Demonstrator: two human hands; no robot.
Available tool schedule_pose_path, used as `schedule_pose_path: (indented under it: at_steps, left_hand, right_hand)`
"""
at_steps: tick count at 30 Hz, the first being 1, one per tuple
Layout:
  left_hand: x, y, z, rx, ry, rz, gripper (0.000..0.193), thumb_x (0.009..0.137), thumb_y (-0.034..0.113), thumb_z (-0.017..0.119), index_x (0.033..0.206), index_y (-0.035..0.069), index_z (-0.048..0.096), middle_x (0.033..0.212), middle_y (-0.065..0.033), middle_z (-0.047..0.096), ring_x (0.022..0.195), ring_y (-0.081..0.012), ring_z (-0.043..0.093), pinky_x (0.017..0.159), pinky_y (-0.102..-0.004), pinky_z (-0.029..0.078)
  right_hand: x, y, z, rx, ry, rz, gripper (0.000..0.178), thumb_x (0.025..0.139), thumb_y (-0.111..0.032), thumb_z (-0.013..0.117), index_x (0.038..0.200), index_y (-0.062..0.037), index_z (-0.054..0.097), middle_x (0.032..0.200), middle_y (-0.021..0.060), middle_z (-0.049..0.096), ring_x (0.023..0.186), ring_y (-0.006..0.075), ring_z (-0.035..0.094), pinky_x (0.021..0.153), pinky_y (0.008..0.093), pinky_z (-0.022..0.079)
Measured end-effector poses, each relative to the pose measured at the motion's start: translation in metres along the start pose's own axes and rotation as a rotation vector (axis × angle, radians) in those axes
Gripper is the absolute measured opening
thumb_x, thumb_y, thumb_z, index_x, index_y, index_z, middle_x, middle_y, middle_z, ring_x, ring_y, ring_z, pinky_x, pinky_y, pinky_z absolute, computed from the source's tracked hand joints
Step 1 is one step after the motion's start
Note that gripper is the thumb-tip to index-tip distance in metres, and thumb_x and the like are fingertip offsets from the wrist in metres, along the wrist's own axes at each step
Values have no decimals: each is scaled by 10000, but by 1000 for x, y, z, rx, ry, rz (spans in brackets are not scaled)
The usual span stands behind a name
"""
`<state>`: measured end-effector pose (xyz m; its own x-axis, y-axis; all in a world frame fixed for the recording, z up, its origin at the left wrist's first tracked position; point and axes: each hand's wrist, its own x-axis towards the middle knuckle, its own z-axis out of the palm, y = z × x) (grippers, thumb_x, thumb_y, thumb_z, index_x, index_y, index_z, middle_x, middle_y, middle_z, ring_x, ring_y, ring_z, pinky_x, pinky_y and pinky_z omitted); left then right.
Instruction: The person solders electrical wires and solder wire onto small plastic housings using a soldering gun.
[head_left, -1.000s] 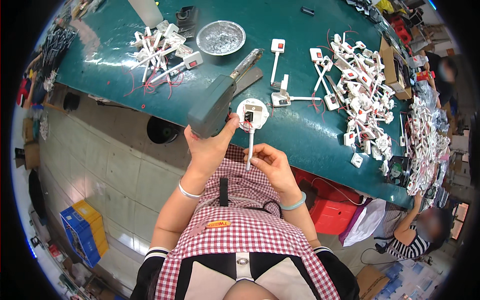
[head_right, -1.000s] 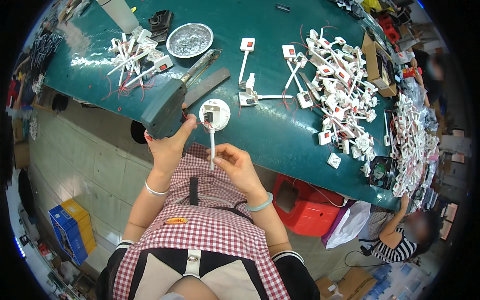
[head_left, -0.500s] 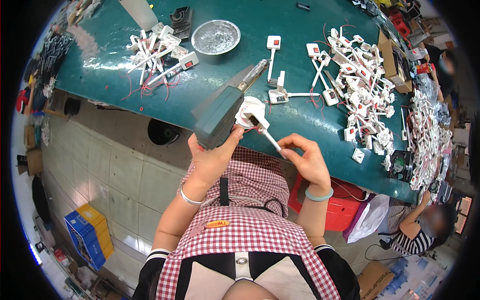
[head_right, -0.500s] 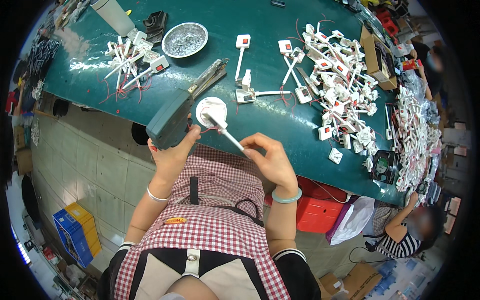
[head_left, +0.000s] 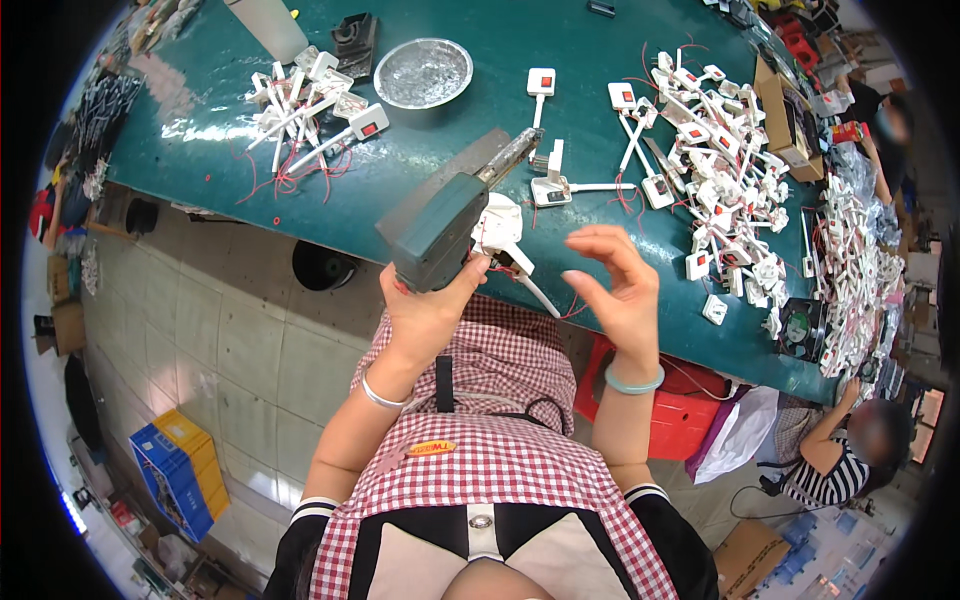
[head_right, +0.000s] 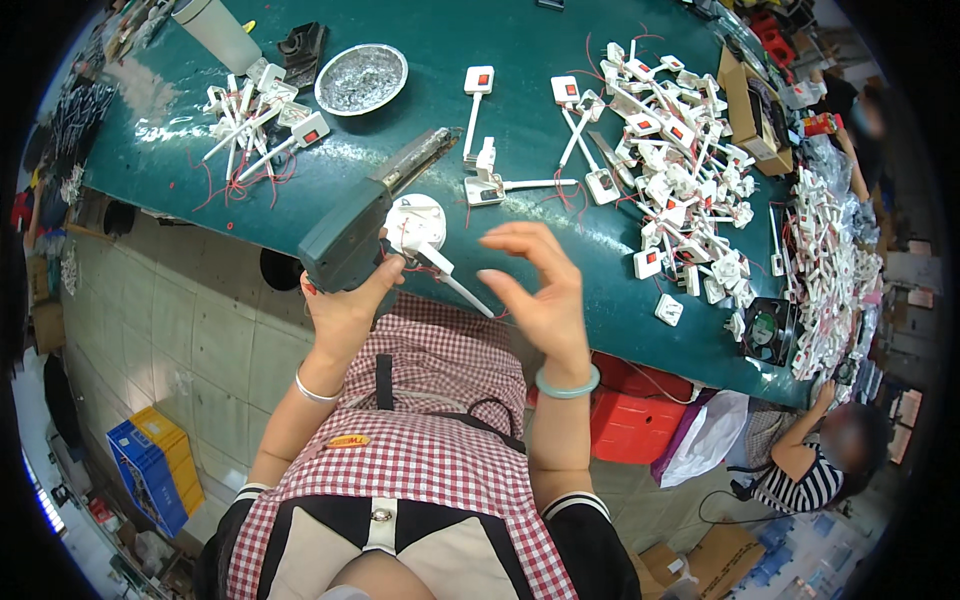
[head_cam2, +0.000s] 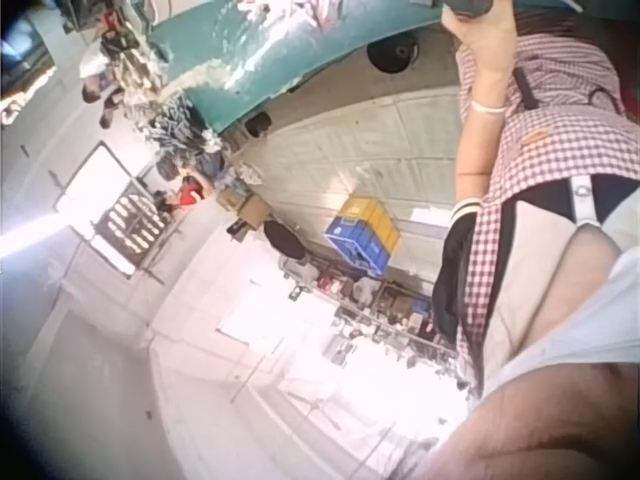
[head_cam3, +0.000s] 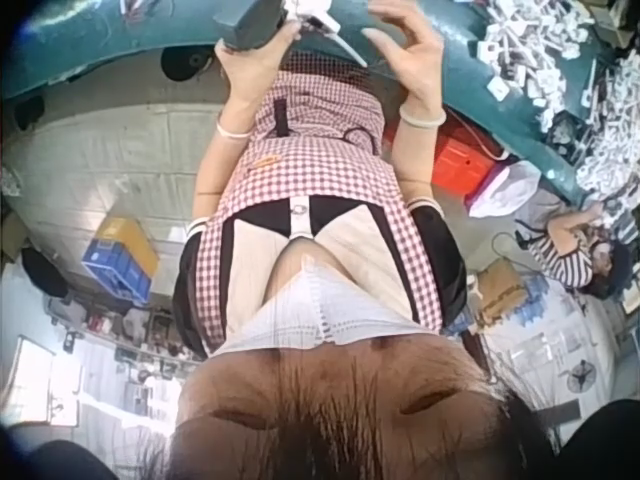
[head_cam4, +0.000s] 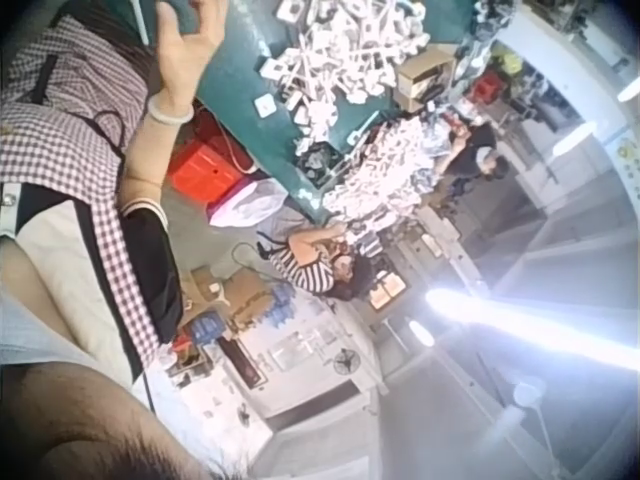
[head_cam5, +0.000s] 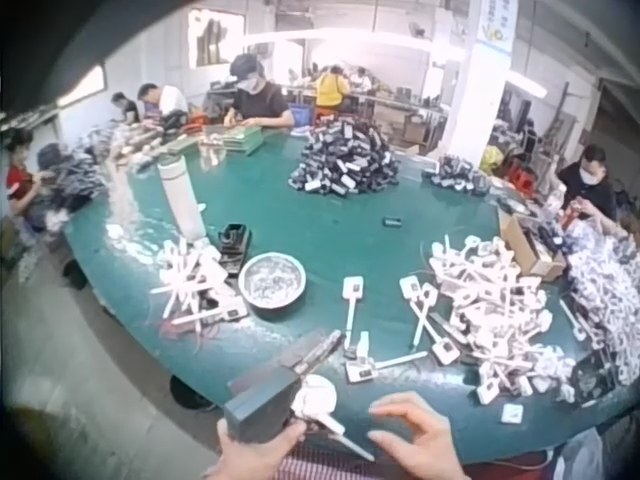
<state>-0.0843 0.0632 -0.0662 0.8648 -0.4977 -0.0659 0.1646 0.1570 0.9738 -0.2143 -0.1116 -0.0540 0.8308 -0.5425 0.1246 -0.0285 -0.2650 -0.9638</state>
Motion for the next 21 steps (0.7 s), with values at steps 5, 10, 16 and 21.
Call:
schedule_pose_path:
  at_steps: [5,10,16,21]
  left_hand:
    - [1,3,1,39,7,-44,379,790,-36,774,1146,-30,642,1052,-93,685,808,-144,673,684,-283,578]
    - [7,7,2,65,9,145,212,833,0,758,1032,2,686,888,-28,705,762,-98,655,705,-239,529]
    - [12,7,-2,-68,63,29,260,826,1,768,1063,-24,666,920,-34,704,824,-99,651,740,-238,519]
    - [13,-17,-2,66,77,85,258,820,11,778,1042,-18,652,930,-43,705,821,-103,650,760,-253,523]
  right_hand:
    - [13,-32,58,-189,-28,-327,339,682,-1,788,997,-25,665,1029,108,669,954,301,623,796,370,520]
    - [18,-22,68,-235,-1,-383,309,705,89,738,989,-15,676,928,99,674,853,254,636,683,326,522]
    - [22,-14,58,-312,23,-381,239,785,106,683,1001,2,677,944,106,666,838,217,652,682,303,532]
    - [31,-16,52,-55,123,-116,152,910,32,593,1046,19,658,990,91,636,844,149,643,681,263,538]
